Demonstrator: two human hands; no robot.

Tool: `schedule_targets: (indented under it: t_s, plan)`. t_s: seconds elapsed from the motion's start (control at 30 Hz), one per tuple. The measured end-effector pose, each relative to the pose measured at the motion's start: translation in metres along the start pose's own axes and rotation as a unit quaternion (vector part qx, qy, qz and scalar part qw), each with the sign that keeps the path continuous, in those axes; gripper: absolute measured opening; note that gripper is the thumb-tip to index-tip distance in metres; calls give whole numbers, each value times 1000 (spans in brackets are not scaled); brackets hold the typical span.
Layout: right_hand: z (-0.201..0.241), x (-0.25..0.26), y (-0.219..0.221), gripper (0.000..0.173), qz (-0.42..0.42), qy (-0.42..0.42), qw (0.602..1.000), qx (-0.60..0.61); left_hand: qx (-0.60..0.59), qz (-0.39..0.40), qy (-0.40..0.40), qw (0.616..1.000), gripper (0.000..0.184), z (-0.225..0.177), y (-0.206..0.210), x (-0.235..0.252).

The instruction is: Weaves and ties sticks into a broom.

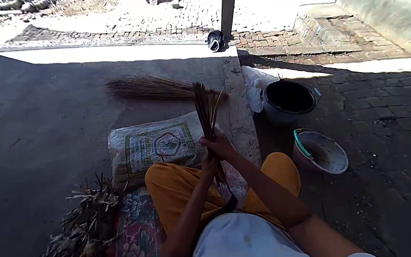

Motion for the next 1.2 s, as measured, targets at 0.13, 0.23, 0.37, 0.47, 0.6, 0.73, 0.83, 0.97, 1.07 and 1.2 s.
schedule_targets:
  t_s: [0.13, 0.23, 0.37, 0.47, 0.6, 0.73, 0.83, 0.97, 1.07, 1.2]
  plan:
    - [-95, 10, 11, 85, 25, 81, 992, -91, 95, -123, -167, 974, 80, 73, -74, -3]
    - [-168, -21, 15, 48, 58, 162, 980, -95, 107, -162, -166, 967, 89, 72, -108, -16]
    - [-215, -68, 25, 29, 104, 232, 965, -66, 37, -133, -106, 985, 58, 62, -111, -25]
    - [-218, -75, 31, 23, 90, 214, 972, -26, -59, -169, -132, 975, 40, 68, -116, -25]
    - [-207, -67, 49, 21, 112, 185, 976, -17, -106, -186, -140, 967, 35, 67, -117, -26]
    - [-192, -51, 79, 21, 143, 139, 977, -81, -112, -182, -134, 968, 31, 69, -116, -27]
    - [-182, -41, 96, 20, 140, 116, 974, -135, -96, -156, -137, 974, 31, 75, -117, -30]
    - [-171, -33, 109, 21, 134, 122, 964, -195, -93, -153, -141, 974, 31, 73, -115, -33]
    - [-173, -29, 110, 29, 169, 170, 927, -287, -103, -154, -130, 974, 29, 78, -116, -27]
    - [-186, -25, 109, 32, 175, 191, 912, -319, -99, -148, -138, 974, 29, 75, -113, -29]
Point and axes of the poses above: each hand's wrist, its own x-axis towards the middle knuckle, its own y-axis out of the palm, z = x × y, the point moved 9 cm from there along x, towards the middle knuckle, and after that the axes turned 10 degrees about -x, right-handed, at the moved point
